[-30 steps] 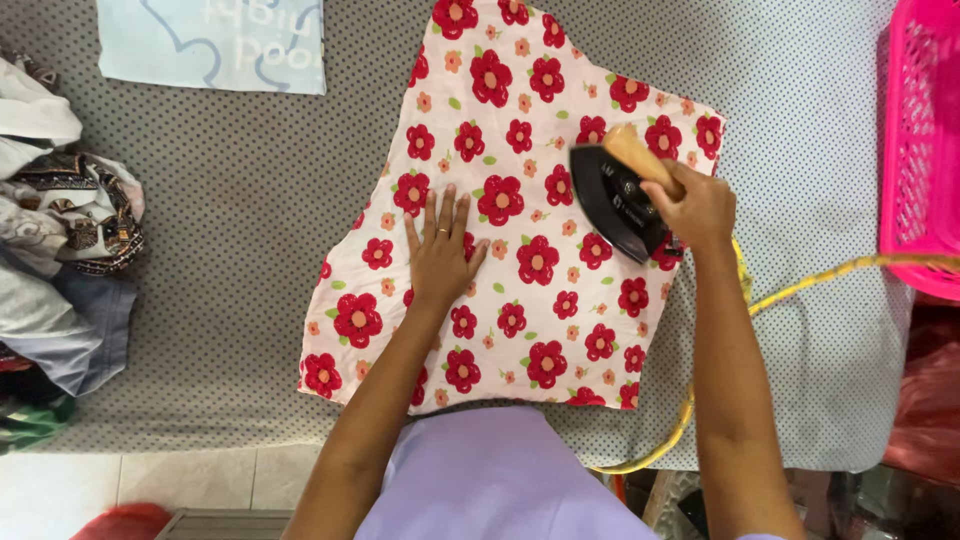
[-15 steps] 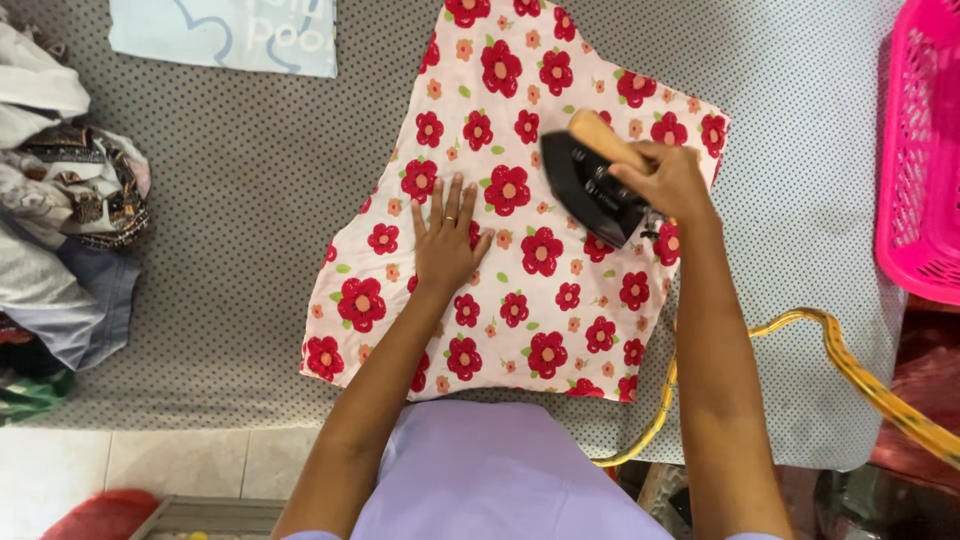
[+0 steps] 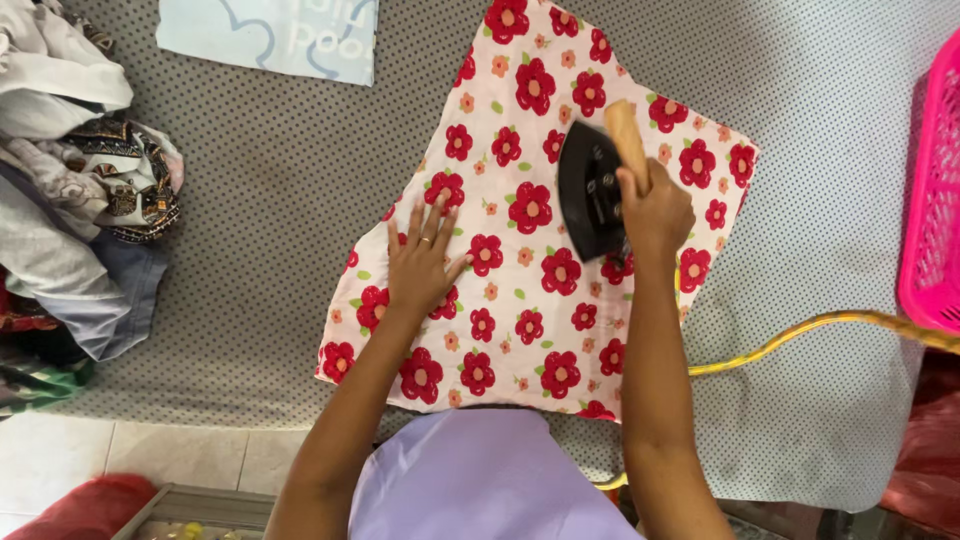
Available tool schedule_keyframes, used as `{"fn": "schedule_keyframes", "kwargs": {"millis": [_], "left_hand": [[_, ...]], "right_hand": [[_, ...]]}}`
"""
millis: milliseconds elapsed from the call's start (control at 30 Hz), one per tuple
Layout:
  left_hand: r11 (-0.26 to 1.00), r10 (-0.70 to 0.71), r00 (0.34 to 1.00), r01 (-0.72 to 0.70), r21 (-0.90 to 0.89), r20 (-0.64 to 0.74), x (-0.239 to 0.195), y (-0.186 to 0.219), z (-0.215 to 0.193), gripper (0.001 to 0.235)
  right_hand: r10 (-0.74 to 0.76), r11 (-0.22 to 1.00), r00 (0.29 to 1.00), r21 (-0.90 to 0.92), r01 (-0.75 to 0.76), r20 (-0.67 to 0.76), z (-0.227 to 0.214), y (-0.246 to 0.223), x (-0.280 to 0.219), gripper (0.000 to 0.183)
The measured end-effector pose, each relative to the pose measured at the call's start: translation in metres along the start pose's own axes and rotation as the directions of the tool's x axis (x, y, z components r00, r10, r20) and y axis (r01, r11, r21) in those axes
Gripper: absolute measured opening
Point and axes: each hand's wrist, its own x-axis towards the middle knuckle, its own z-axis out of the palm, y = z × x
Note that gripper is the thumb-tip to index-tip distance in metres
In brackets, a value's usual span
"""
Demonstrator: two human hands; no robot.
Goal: The person irons a floral-patterned cloth on a flat surface using a handheld iron. They repeatedly smooth the fabric, adjust its position, and fold sections while continuing to iron the surface.
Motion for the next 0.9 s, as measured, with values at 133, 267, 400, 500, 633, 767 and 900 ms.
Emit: {"fn": "schedule_keyframes", "kwargs": {"millis": [133, 267, 400, 500, 633, 767, 900], "left_hand": [[0.999, 0.007, 0.999, -0.006, 0.035, -0.036, -0.005, -0.004, -0.006, 0.08], [1.0, -0.005, 0.999, 0.006, 0.02, -0.037, -0.004, 0.001, -0.007, 0.078], [1.0, -0.011, 0.999, 0.012, 0.003, -0.034, -0.003, 0.0, -0.009, 0.077], [1.0, -0.021, 1.0, 0.021, -0.015, -0.023, -0.004, 0.001, -0.011, 0.077], [1.0, -0.017, 0.999, 0.017, -0.022, -0.028, -0.002, 0.002, -0.014, 0.078], [1.0, -0.011, 0.999, 0.01, -0.029, -0.048, -0.004, 0.002, -0.011, 0.077], [0.998, -0.02, 0.999, 0.017, -0.063, -0.045, -0.005, -0.001, -0.011, 0.076]], "right_hand": [[0.05, 0.999, 0.99, 0.015, -0.049, -0.133, 0.013, -0.009, 0.043, 0.036], [-0.038, 0.976, 0.999, 0.216, 0.031, 0.027, 0.004, -0.01, 0.064, 0.034], [-0.325, 0.892, 0.924, 0.389, 0.229, 0.201, -0.006, -0.013, 0.058, 0.043], [-0.447, 0.862, 0.863, 0.371, 0.346, 0.234, -0.007, -0.024, 0.041, 0.045], [-0.399, 0.908, 0.911, 0.185, 0.376, 0.104, 0.006, -0.05, 0.025, 0.042], [-0.146, 0.989, 0.984, 0.02, 0.145, 0.103, 0.032, -0.068, 0.049, 0.035], [-0.138, 0.986, 0.986, 0.11, 0.128, 0.089, 0.044, -0.078, 0.079, 0.04]]}}
